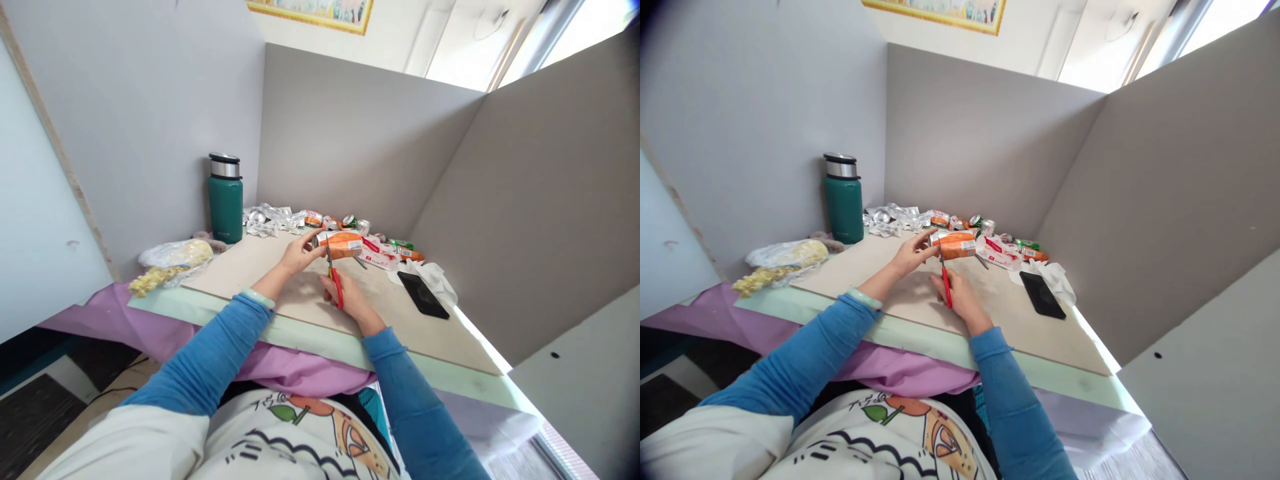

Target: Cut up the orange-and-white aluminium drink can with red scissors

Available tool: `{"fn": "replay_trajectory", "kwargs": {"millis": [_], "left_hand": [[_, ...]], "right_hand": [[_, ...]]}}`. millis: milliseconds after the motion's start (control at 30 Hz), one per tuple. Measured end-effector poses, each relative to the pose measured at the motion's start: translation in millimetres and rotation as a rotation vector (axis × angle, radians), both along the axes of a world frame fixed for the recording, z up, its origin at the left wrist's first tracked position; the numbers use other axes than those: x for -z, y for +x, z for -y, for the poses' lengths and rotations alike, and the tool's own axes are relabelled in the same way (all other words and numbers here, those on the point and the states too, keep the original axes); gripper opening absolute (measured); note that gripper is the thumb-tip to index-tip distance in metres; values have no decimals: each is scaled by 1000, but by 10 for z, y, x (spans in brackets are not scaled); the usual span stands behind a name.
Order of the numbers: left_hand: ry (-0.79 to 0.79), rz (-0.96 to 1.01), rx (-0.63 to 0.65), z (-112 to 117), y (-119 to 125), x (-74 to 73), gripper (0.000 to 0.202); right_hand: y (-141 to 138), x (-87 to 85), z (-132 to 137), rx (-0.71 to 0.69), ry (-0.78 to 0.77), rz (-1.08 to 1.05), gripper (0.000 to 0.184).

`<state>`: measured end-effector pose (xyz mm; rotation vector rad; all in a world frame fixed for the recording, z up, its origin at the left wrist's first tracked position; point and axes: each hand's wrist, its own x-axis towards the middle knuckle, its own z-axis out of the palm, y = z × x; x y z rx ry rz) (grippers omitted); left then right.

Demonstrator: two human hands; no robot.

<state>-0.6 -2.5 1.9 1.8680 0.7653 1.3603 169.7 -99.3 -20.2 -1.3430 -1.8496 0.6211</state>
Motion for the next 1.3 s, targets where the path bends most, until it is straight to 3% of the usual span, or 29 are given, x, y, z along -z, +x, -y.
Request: {"fn": "replay_trajectory", "kwargs": {"millis": [1300], "left_hand": [[-24,-20,-23,54,7,-30,67]], "right_hand": [[6,41,-27,11,10,-3,36]]}}
